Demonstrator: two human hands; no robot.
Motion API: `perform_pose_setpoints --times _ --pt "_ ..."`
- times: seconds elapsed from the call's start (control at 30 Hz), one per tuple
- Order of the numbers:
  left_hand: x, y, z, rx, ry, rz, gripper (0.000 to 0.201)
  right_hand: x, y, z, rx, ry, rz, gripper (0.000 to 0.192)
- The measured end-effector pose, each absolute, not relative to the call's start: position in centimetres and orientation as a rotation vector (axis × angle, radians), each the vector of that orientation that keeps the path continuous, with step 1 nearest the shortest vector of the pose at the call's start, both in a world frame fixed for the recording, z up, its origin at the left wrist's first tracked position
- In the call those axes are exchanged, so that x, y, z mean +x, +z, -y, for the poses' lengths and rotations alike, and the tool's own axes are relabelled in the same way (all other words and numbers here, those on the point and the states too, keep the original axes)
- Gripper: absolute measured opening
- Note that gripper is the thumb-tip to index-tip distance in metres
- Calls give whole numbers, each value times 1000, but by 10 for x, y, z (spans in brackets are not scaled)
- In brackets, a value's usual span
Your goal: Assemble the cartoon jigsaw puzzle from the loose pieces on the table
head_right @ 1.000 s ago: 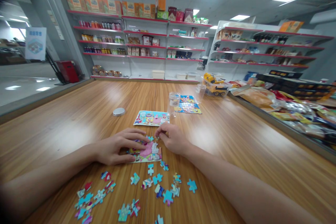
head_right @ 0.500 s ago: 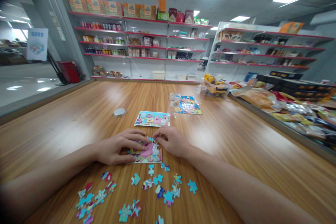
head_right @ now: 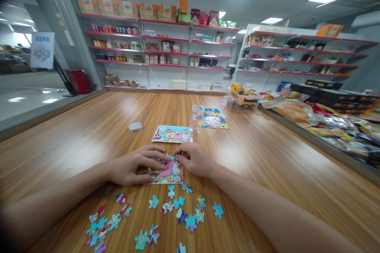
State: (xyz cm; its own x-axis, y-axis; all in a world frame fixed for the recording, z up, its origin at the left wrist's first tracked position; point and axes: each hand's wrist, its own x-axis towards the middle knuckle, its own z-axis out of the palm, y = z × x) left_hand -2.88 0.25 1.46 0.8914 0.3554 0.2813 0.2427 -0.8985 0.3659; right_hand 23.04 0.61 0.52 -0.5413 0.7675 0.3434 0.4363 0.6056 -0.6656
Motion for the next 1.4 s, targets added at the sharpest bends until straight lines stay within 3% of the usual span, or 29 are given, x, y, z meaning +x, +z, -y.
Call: perform_pose_setpoints --times 1.4 --pt "-29 13 -3 2738 505 -443 37 235 0 -13 -994 300 2278 15"
